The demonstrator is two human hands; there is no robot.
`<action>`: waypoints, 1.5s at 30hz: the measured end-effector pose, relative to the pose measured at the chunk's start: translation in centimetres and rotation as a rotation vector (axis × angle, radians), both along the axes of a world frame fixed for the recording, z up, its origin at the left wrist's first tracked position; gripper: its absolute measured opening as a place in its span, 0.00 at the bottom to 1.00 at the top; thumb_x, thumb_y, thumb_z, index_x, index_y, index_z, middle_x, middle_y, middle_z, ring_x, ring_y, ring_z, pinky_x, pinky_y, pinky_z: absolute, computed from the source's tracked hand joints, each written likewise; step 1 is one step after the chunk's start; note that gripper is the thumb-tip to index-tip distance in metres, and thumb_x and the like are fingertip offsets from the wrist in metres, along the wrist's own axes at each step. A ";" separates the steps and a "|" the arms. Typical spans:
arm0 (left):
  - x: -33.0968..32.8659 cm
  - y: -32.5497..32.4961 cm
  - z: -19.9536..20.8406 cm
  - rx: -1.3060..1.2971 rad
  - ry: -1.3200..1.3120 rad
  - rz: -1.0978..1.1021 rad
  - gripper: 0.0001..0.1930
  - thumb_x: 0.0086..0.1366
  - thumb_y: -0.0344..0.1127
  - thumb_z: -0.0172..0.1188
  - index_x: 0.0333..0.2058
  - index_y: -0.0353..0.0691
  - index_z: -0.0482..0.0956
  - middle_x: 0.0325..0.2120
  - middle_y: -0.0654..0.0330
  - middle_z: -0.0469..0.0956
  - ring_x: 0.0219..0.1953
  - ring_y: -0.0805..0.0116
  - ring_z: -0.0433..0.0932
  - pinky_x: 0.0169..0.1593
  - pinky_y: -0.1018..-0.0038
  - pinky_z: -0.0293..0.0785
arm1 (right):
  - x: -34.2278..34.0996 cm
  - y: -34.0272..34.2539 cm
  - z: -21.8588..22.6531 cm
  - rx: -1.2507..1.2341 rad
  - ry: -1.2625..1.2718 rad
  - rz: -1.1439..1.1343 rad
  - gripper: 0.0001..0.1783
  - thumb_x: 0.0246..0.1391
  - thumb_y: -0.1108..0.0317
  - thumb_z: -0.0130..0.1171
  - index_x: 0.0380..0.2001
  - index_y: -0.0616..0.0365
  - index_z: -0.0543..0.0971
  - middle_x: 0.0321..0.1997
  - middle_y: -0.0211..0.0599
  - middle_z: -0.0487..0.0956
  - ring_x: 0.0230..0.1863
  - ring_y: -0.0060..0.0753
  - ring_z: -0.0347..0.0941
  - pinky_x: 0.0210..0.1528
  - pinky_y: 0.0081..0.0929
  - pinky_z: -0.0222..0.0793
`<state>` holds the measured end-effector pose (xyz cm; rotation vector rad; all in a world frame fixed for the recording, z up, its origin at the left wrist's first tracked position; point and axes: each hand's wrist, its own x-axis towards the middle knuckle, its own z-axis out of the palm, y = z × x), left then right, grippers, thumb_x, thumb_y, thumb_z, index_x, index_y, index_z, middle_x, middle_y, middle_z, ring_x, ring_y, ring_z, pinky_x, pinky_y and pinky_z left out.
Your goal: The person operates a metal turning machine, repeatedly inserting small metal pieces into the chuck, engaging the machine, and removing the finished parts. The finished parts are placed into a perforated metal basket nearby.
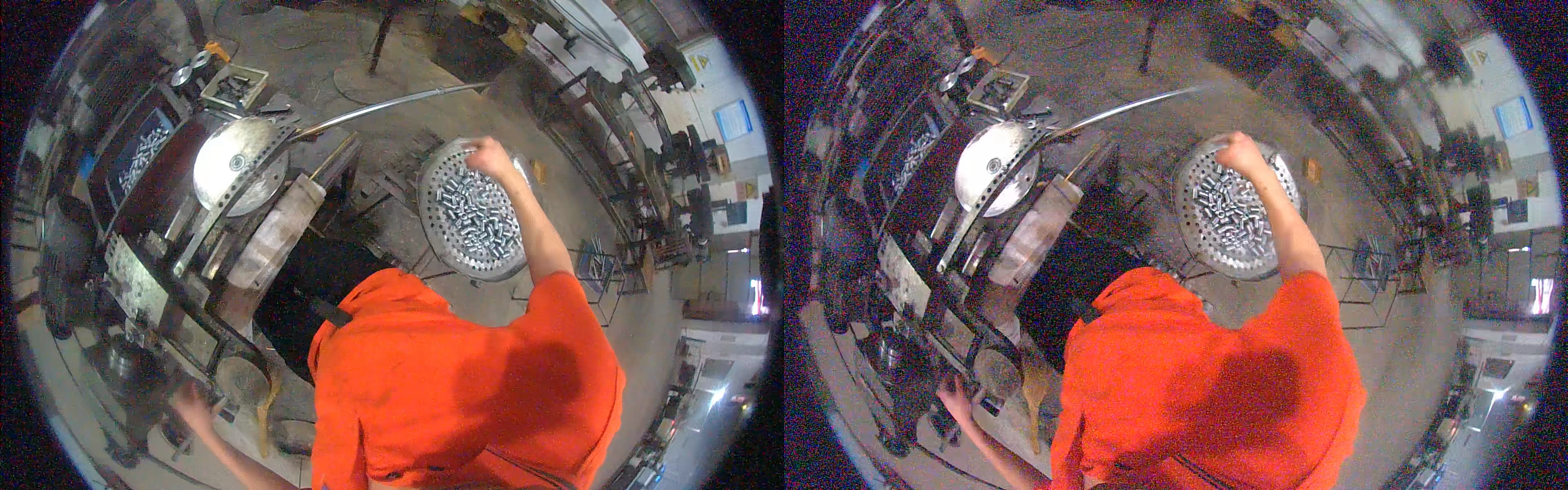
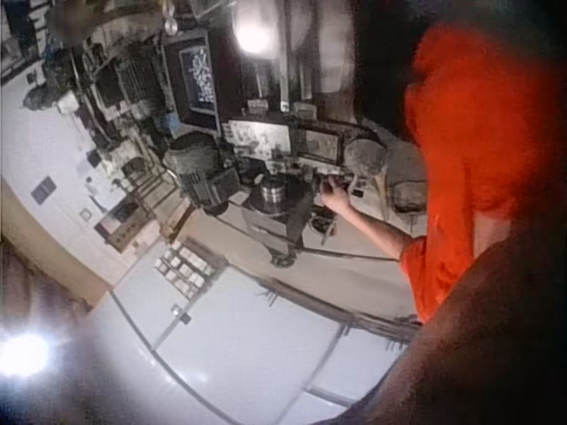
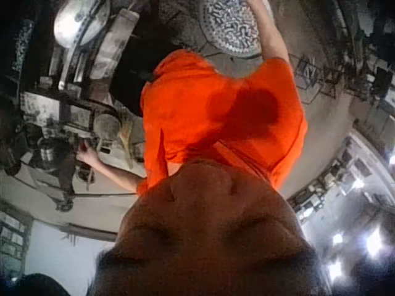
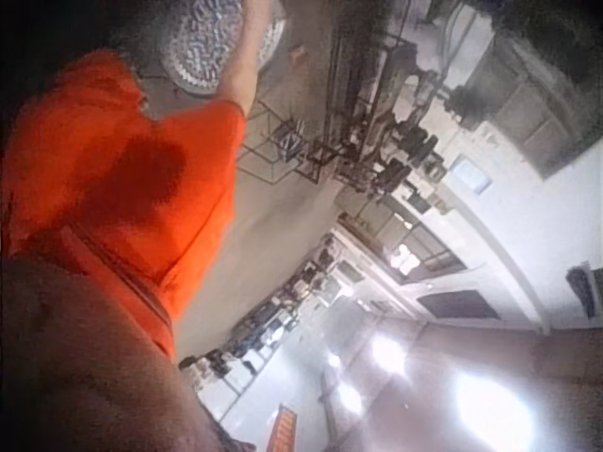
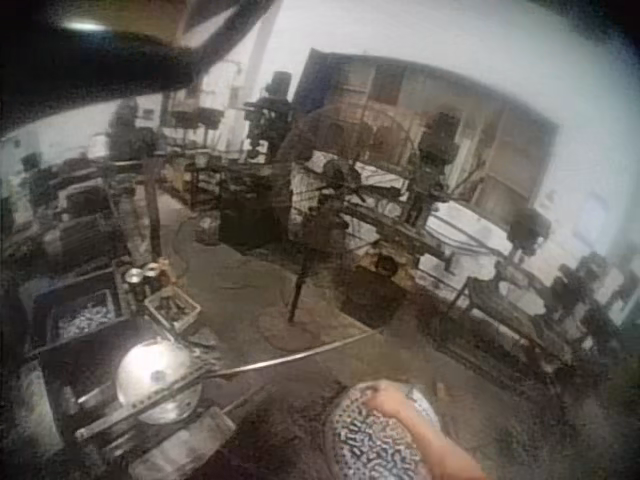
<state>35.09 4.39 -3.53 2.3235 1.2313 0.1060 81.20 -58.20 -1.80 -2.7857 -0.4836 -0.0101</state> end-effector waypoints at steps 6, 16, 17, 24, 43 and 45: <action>-0.7 0.9 -1.0 0.162 -0.017 -0.069 0.17 0.61 0.41 0.53 0.40 0.31 0.76 0.39 0.49 0.77 0.41 0.57 0.74 0.48 0.67 0.67 | -2.7 -1.1 -8.7 -0.168 0.209 -0.185 0.19 0.31 0.64 0.57 0.33 0.52 0.81 0.34 0.44 0.79 0.38 0.41 0.75 0.43 0.31 0.71; -1.8 0.4 -0.6 0.097 -0.203 0.039 0.15 0.60 0.36 0.57 0.38 0.27 0.73 0.31 0.53 0.77 0.33 0.63 0.74 0.38 0.69 0.69 | -1.6 1.8 -7.0 -0.224 0.312 -0.113 0.17 0.34 0.60 0.59 0.32 0.52 0.81 0.38 0.43 0.79 0.41 0.39 0.75 0.46 0.32 0.70; -1.4 0.2 0.3 -0.053 -0.276 0.082 0.15 0.60 0.36 0.57 0.38 0.28 0.73 0.32 0.54 0.76 0.33 0.66 0.74 0.37 0.71 0.69 | -1.7 1.9 -7.0 -0.067 0.276 -0.180 0.18 0.34 0.61 0.59 0.33 0.52 0.81 0.38 0.43 0.79 0.40 0.38 0.75 0.45 0.31 0.71; 4.9 -8.1 11.3 -0.054 -0.531 0.025 0.16 0.61 0.39 0.54 0.39 0.29 0.74 0.25 0.57 0.77 0.28 0.73 0.73 0.34 0.76 0.68 | -8.7 19.2 4.0 0.575 0.282 0.665 0.26 0.28 0.66 0.60 0.38 0.59 0.78 0.45 0.46 0.72 0.47 0.44 0.69 0.46 0.33 0.68; 12.2 -14.3 13.4 -0.392 -0.436 -0.314 0.13 0.60 0.36 0.53 0.27 0.29 0.77 0.19 0.64 0.75 0.24 0.79 0.69 0.29 0.78 0.65 | -19.4 36.9 8.7 0.618 -0.133 1.434 0.09 0.24 0.64 0.58 0.15 0.55 0.74 0.28 0.37 0.70 0.32 0.39 0.66 0.30 0.34 0.66; 11.8 -13.2 13.8 -0.400 -0.371 -0.386 0.14 0.61 0.37 0.52 0.25 0.30 0.76 0.17 0.62 0.76 0.22 0.79 0.70 0.27 0.78 0.67 | -19.2 37.5 9.9 0.539 -0.148 1.502 0.10 0.25 0.64 0.58 0.18 0.56 0.75 0.29 0.38 0.71 0.32 0.39 0.66 0.31 0.32 0.66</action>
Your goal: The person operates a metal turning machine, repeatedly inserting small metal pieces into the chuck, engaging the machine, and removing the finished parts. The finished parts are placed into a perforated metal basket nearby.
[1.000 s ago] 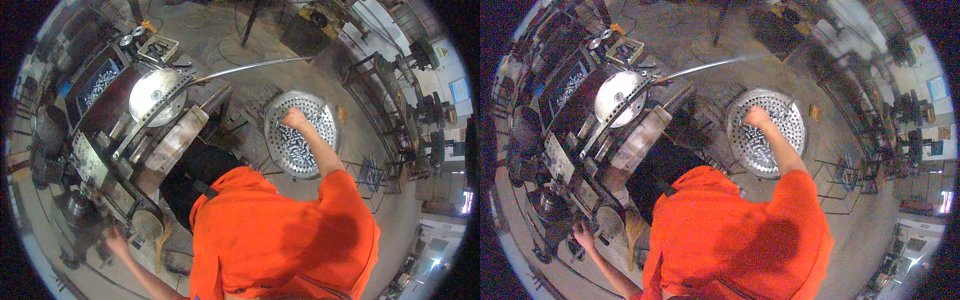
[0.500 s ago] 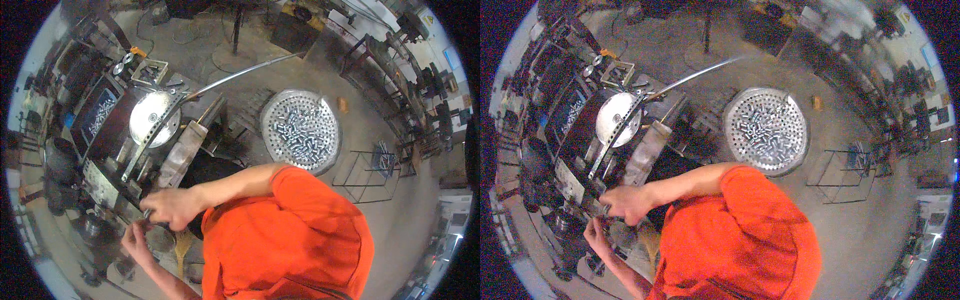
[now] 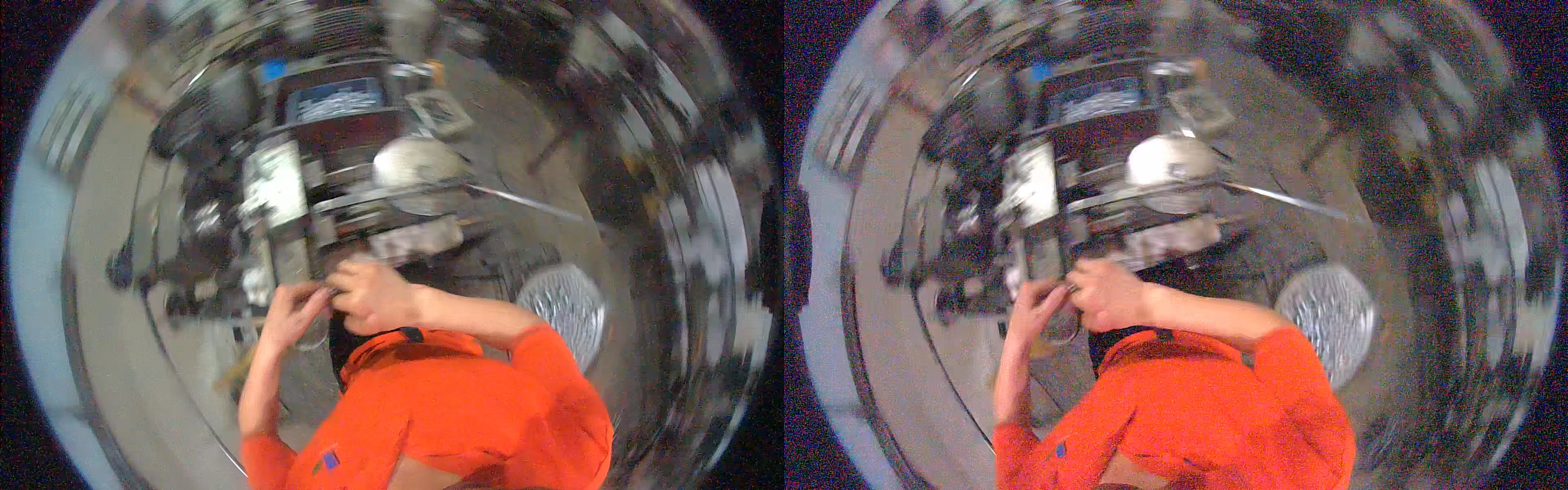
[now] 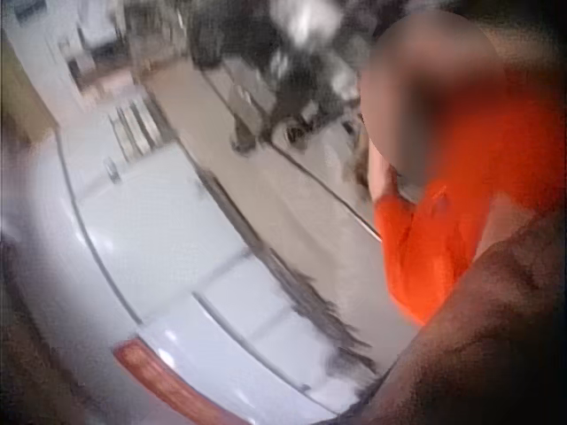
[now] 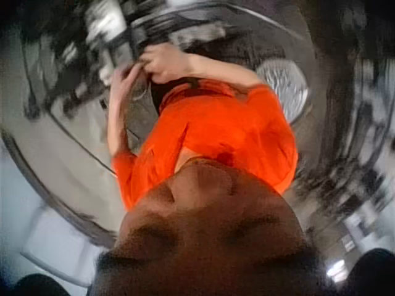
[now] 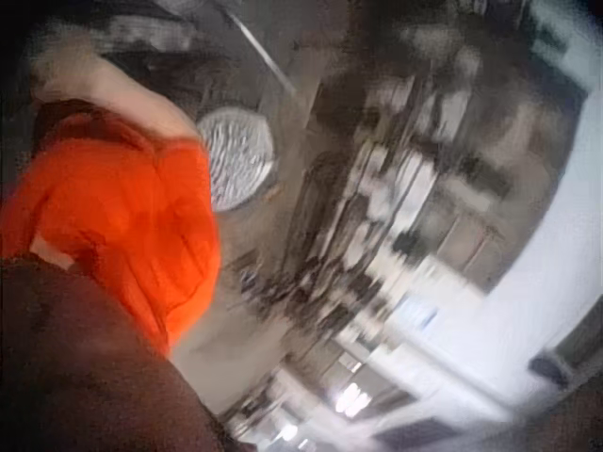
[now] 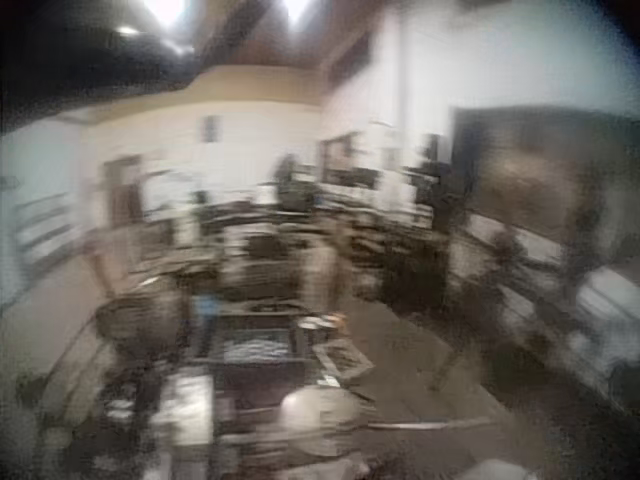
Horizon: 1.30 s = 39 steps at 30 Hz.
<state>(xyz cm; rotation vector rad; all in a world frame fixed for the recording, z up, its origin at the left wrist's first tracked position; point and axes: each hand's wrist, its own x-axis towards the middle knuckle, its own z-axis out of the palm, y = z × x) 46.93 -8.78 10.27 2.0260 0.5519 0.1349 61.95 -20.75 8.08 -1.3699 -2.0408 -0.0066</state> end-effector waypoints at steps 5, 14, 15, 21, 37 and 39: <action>-3.9 1.6 0.4 -0.122 -0.081 0.131 0.16 0.62 0.40 0.52 0.25 0.31 0.76 0.16 0.62 0.75 0.21 0.78 0.72 0.26 0.79 0.69 | -2.1 4.2 2.4 0.035 -0.086 0.154 0.14 0.25 0.68 0.58 0.22 0.59 0.77 0.35 0.42 0.73 0.34 0.41 0.68 0.36 0.32 0.69; -21.5 5.7 2.2 0.386 0.166 0.680 0.20 0.57 0.40 0.58 0.45 0.35 0.71 0.22 0.51 0.76 0.24 0.62 0.75 0.30 0.68 0.70 | -3.7 17.5 4.6 -0.095 -0.327 0.162 0.13 0.27 0.65 0.56 0.21 0.58 0.80 0.38 0.44 0.76 0.38 0.46 0.69 0.39 0.38 0.69; -24.5 5.5 2.4 0.615 0.323 0.758 0.20 0.57 0.41 0.58 0.44 0.35 0.72 0.22 0.48 0.75 0.26 0.53 0.75 0.31 0.64 0.70 | -3.9 19.9 4.5 -0.100 -0.397 0.115 0.13 0.27 0.65 0.56 0.21 0.58 0.80 0.36 0.44 0.77 0.37 0.46 0.70 0.40 0.38 0.69; -37.7 1.7 -4.3 0.603 0.791 0.976 0.19 0.54 0.43 0.60 0.38 0.33 0.72 0.26 0.43 0.75 0.30 0.44 0.74 0.34 0.57 0.69 | -4.9 26.7 1.4 -0.472 -0.331 -0.189 0.11 0.26 0.66 0.55 0.15 0.62 0.79 0.26 0.52 0.77 0.34 0.50 0.74 0.40 0.36 0.71; -47.6 7.9 -10.2 0.764 1.095 1.187 0.08 0.51 0.36 0.57 0.27 0.38 0.73 0.21 0.48 0.76 0.26 0.52 0.77 0.30 0.61 0.73 | -5.1 28.6 1.0 -0.563 -0.099 -0.117 0.12 0.27 0.66 0.55 0.16 0.63 0.79 0.20 0.54 0.75 0.25 0.51 0.75 0.34 0.36 0.72; -52.8 11.7 -9.4 0.936 1.136 1.052 0.08 0.51 0.35 0.55 0.29 0.39 0.73 0.21 0.49 0.76 0.26 0.53 0.77 0.29 0.64 0.73 | -6.0 28.7 1.8 -0.614 -0.145 -0.155 0.12 0.26 0.65 0.55 0.17 0.63 0.79 0.19 0.55 0.74 0.24 0.51 0.75 0.33 0.36 0.71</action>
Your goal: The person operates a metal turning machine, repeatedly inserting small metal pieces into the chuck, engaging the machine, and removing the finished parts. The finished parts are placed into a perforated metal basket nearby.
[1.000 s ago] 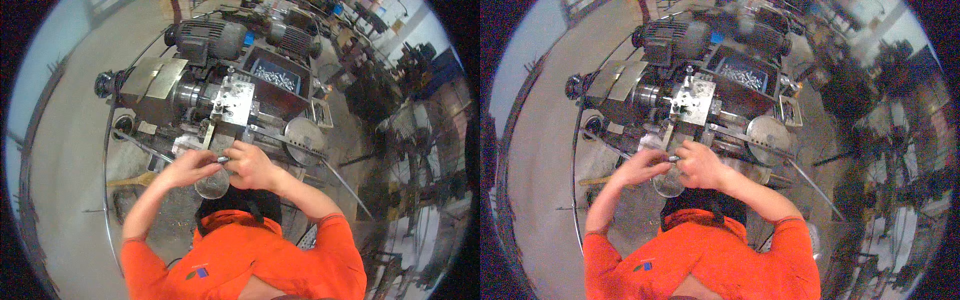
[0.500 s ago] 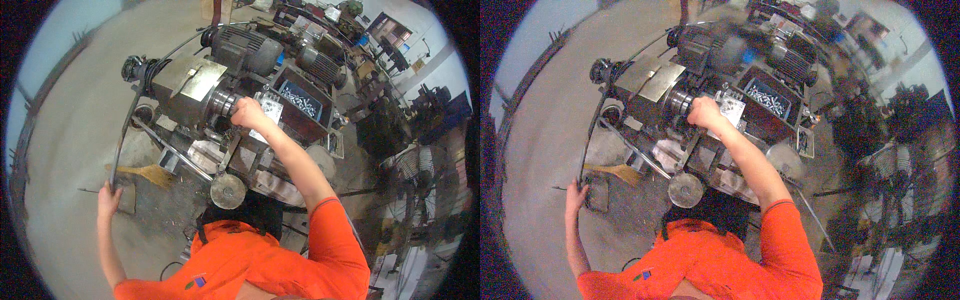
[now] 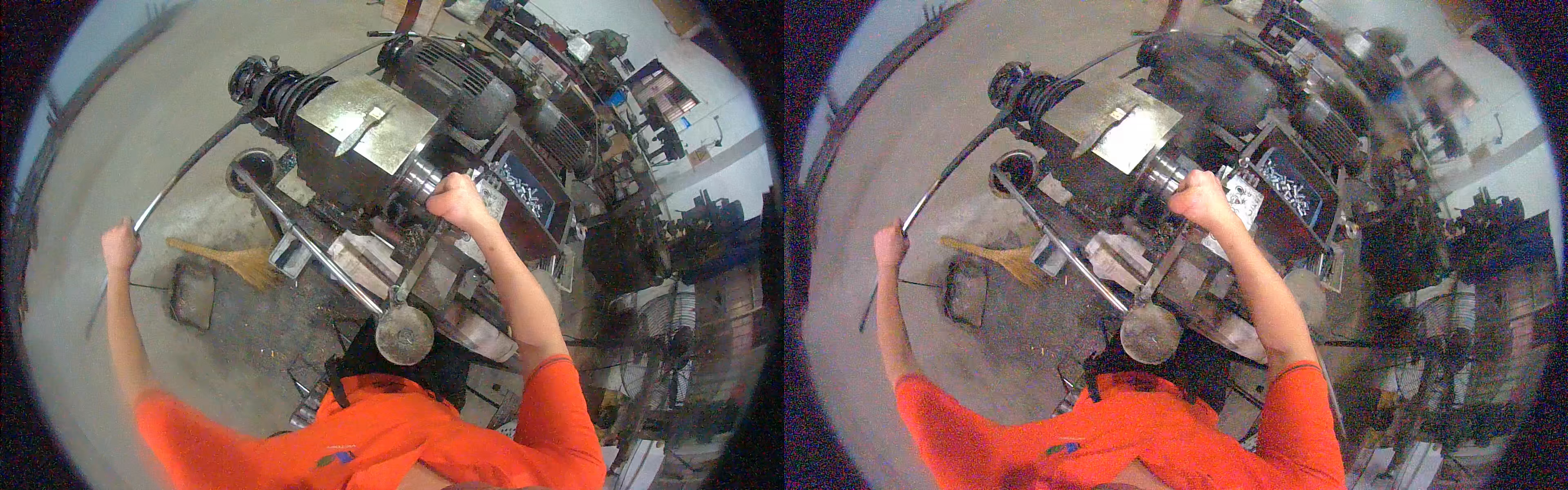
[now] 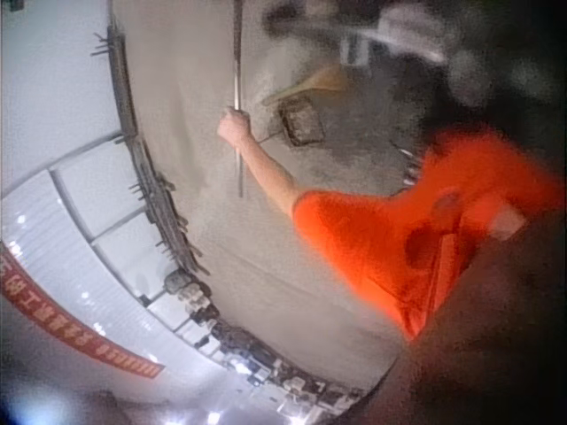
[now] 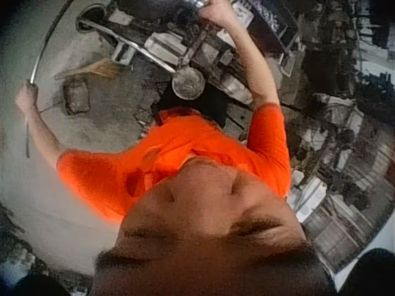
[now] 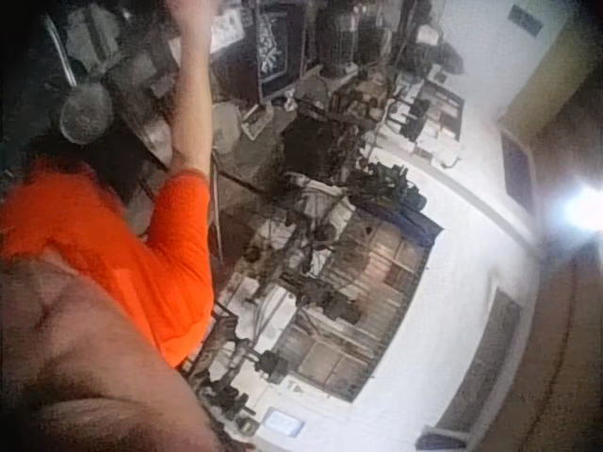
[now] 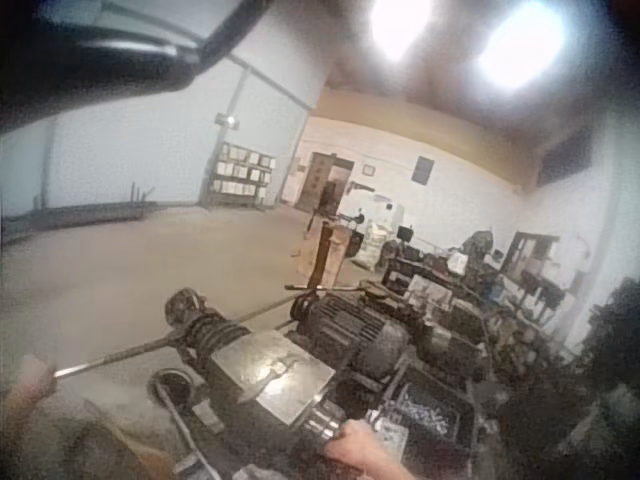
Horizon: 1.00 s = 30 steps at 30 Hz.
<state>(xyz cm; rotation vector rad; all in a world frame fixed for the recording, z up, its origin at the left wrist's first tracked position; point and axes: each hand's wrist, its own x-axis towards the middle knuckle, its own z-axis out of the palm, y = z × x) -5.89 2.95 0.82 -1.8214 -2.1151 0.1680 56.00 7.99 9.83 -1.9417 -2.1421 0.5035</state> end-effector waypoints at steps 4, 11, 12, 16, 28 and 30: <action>-1.2 2.5 -0.8 0.060 0.028 0.002 0.06 0.50 0.33 0.55 0.28 0.40 0.74 0.22 0.50 0.76 0.27 0.52 0.77 0.31 0.63 0.73 | 0.3 -0.3 0.0 0.049 0.034 -0.004 0.13 0.25 0.64 0.55 0.16 0.64 0.78 0.17 0.55 0.73 0.21 0.51 0.74 0.30 0.36 0.71; 6.4 3.6 -3.1 0.635 -0.295 -0.247 0.15 0.55 0.40 0.57 0.38 0.36 0.77 0.32 0.48 0.77 0.36 0.52 0.77 0.40 0.62 0.72 | 1.7 -1.0 -1.8 0.316 -0.124 0.231 0.09 0.24 0.65 0.56 0.15 0.55 0.80 0.23 0.42 0.78 0.30 0.48 0.73 0.37 0.37 0.69; 10.5 3.6 -3.1 0.643 -0.568 -0.325 0.16 0.56 0.40 0.56 0.40 0.36 0.76 0.32 0.49 0.77 0.36 0.54 0.77 0.41 0.63 0.71 | 2.7 -1.9 -1.8 0.383 -0.183 0.305 0.05 0.25 0.67 0.57 0.13 0.52 0.80 0.27 0.36 0.79 0.34 0.43 0.73 0.40 0.35 0.67; 20.3 3.6 -13.4 -0.015 -0.928 -0.053 0.18 0.54 0.37 0.58 0.42 0.35 0.74 0.34 0.46 0.77 0.36 0.53 0.76 0.40 0.65 0.71 | 3.8 -7.7 1.1 0.573 0.086 0.246 0.13 0.24 0.70 0.57 0.22 0.57 0.79 0.39 0.39 0.77 0.41 0.46 0.70 0.44 0.36 0.67; 27.0 5.0 -12.3 -0.493 -0.085 -0.444 0.14 0.51 0.43 0.60 0.35 0.43 0.77 0.33 0.55 0.79 0.37 0.59 0.78 0.38 0.64 0.74 | 24.0 -32.5 -3.2 0.292 -0.052 -0.629 0.22 0.26 0.73 0.55 0.34 0.60 0.79 0.41 0.46 0.77 0.45 0.47 0.72 0.49 0.31 0.67; 25.6 4.8 -13.2 -0.461 -0.198 -0.361 0.15 0.51 0.43 0.61 0.35 0.42 0.77 0.32 0.54 0.79 0.35 0.57 0.78 0.38 0.63 0.74 | 27.9 -37.6 -6.0 0.204 -0.243 -0.832 0.29 0.30 0.69 0.58 0.45 0.55 0.76 0.43 0.46 0.76 0.47 0.47 0.71 0.50 0.34 0.66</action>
